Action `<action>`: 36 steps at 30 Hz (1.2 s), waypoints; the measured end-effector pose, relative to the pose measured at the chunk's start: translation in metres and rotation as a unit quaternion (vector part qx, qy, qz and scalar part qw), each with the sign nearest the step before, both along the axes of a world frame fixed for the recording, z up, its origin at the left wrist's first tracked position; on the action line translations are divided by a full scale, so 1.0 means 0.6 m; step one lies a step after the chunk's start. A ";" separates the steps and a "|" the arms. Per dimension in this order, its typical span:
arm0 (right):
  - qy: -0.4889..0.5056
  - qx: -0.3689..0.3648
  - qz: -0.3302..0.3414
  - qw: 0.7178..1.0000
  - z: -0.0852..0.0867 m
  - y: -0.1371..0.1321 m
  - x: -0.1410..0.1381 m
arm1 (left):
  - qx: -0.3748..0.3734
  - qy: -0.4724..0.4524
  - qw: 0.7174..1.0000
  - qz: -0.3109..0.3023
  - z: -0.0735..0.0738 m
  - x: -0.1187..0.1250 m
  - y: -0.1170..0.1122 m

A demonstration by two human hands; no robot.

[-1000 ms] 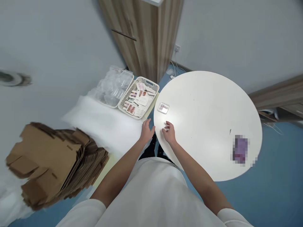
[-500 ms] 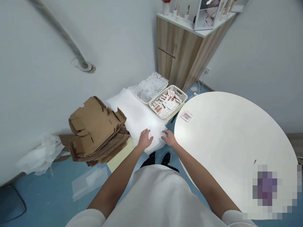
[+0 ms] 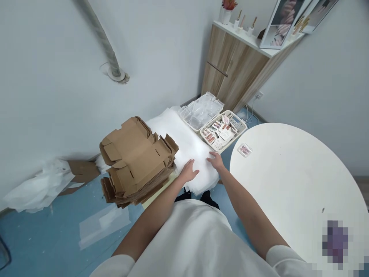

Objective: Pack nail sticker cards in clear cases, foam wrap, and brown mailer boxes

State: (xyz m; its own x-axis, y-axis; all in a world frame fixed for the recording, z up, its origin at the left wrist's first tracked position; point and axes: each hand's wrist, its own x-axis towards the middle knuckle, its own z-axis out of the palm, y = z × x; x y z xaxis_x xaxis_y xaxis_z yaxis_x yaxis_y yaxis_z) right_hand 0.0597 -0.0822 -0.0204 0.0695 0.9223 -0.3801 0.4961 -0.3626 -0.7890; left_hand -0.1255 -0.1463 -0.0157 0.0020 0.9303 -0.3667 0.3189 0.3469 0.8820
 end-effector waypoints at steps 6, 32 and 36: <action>-0.043 0.116 -0.009 0.992 0.051 -0.037 -0.036 | -0.003 -0.087 0.993 0.083 0.017 0.001 0.007; -0.010 0.102 -0.069 0.992 0.141 -0.049 -0.026 | -0.176 -0.372 0.876 0.254 0.066 0.031 -0.028; 0.011 0.163 -0.077 0.984 0.163 -0.057 0.003 | -0.198 -0.371 0.868 0.264 0.063 0.046 -0.027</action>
State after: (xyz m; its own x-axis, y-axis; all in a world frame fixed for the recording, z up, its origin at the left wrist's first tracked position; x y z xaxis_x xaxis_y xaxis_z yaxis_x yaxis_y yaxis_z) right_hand 0.0613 -0.1166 0.0776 0.2124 0.9747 -0.0690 0.4359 -0.1577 -0.8860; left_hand -0.0978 -0.1624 0.0220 -0.0151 0.6747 -0.7379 -0.5811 0.5947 0.5556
